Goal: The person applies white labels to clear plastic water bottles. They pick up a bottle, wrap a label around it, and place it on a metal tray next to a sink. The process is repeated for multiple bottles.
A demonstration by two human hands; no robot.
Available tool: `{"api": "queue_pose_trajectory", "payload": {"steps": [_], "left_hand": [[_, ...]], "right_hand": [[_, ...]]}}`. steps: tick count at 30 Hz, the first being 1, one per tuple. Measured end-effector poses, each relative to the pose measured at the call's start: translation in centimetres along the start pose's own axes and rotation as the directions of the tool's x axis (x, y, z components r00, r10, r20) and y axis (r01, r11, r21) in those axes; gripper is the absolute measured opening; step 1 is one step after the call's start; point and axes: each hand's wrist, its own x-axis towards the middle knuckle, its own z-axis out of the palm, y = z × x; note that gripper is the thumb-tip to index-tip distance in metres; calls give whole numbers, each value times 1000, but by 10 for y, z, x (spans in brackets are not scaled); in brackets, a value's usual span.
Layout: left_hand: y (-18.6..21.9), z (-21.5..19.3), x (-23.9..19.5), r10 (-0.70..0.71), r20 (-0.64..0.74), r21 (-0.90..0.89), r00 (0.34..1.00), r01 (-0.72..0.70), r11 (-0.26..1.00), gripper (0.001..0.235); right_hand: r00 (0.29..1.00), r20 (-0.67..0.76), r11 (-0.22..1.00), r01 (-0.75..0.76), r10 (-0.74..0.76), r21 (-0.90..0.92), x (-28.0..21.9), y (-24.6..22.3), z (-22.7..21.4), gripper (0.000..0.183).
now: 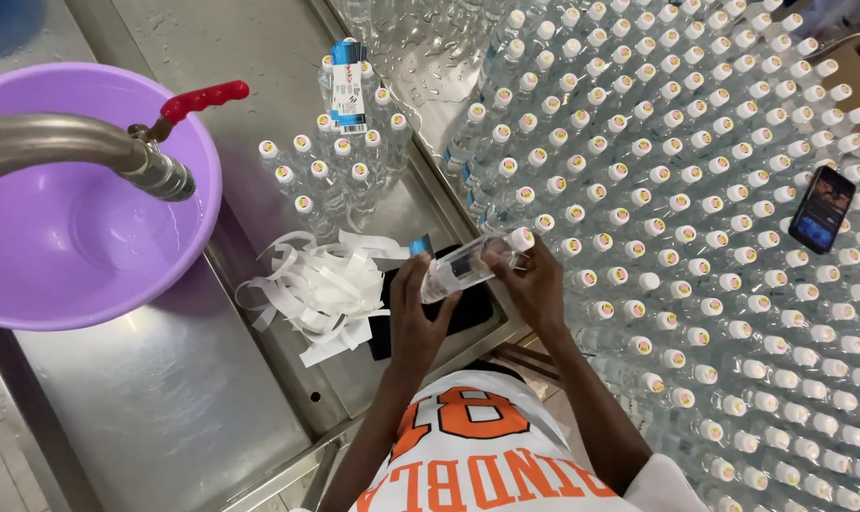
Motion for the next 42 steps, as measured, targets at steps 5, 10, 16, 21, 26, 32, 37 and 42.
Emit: {"api": "queue_pose_trajectory", "payload": {"steps": [5,10,16,21,26,32,37,42], "left_hand": [[-5,16,-12,10,18,164,1000,-13,986,71],[0,7,-6,1,11,205,1000,-3,979,68],[-16,14,-13,-136,99,100,986,126,987,74],[-13,-2,-6,-213,190,52,958,207,977,78],[-11,-39,27,-376,278,-2,884,392,920,88],[-55,-68,13,-609,223,161,761,588,793,82],[-57,-65,2,-704,181,45,687,709,704,64],[-46,-70,8,-795,239,16,558,816,577,58]], "right_hand": [[1000,-19,999,-22,23,46,-2,3,4,52],[1000,2,997,-1,1,76,-8,8,4,56],[972,207,993,101,-110,53,-1,-6,-11,73],[863,464,969,245,-202,-34,22,-49,-23,68],[826,525,965,261,-206,-31,80,-68,-21,69],[851,434,877,423,-296,-229,220,-105,-10,66],[903,362,747,403,-231,-528,355,-60,32,68],[840,541,584,455,-31,-673,436,23,56,61]]}}
